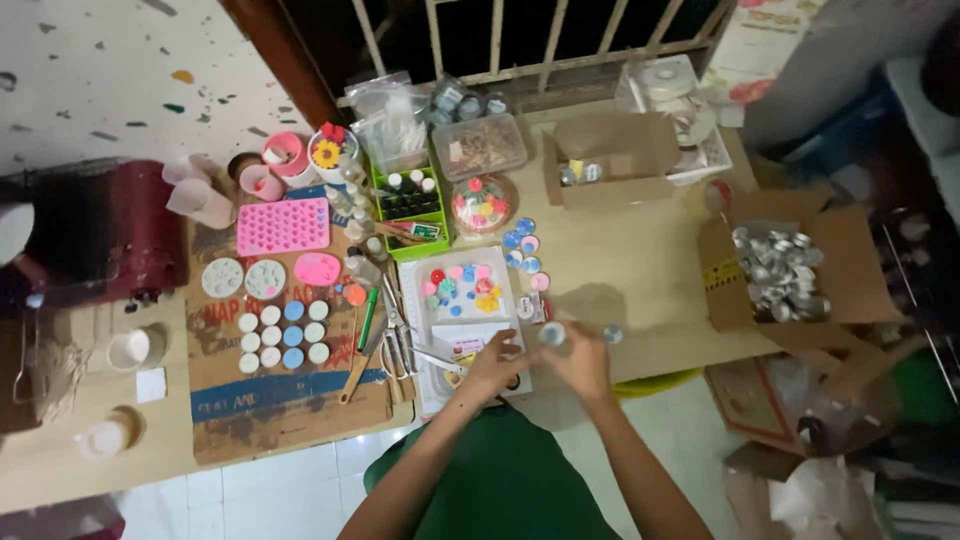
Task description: Applying labels and smoothing wax surfaces of candles.
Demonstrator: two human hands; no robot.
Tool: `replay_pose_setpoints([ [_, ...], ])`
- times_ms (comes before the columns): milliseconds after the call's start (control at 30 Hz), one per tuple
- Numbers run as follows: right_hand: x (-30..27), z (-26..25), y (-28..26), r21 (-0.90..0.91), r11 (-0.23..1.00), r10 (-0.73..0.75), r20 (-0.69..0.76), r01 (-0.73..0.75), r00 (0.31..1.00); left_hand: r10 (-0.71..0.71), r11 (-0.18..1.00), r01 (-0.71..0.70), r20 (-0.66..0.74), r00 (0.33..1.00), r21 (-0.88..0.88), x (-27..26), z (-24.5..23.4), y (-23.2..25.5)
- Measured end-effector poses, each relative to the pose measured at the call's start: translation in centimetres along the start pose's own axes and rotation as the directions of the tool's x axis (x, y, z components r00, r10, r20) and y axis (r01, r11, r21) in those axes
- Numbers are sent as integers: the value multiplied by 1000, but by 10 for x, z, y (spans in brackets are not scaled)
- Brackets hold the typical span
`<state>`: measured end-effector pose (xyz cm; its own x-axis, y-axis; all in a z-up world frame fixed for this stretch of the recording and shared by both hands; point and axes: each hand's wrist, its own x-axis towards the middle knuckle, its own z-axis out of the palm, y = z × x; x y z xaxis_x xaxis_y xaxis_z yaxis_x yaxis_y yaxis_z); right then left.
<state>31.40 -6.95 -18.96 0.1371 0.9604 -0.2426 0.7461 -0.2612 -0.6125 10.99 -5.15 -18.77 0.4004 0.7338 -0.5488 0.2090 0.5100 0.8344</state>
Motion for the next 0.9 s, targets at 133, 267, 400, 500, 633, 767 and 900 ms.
replay_pose_setpoints([
  [133, 68, 34, 89, -195, 980, -10, -245, -39, 970, 27, 997, -46, -280, 960, -62, -11, -20, -11],
  [267, 86, 41, 116, -206, 976, 10, -265, -67, 964, -96, 995, 58, -562, 821, -85, 0, -62, -69],
  [400, 95, 54, 140, -353, 935, -64, -264, -34, 962, -190, 877, -174, -658, 729, -447, -51, -65, -33],
  [500, 98, 59, 129, -374, 927, -133, -293, 14, 947, -215, 844, -195, -648, 730, -500, -50, -72, -47],
  [633, 45, 34, -17, 110, 939, -258, -401, 326, 879, -172, 657, -274, -494, 853, -702, -38, -59, -34],
  [767, -42, 4, -162, 168, 576, -767, -228, 800, 600, 35, 158, -25, -20, 999, -987, 2, -23, -20],
  [900, -15, 19, -172, 113, 567, -788, -213, 816, 577, 586, 189, 292, 346, 733, -938, 53, -13, -74],
])
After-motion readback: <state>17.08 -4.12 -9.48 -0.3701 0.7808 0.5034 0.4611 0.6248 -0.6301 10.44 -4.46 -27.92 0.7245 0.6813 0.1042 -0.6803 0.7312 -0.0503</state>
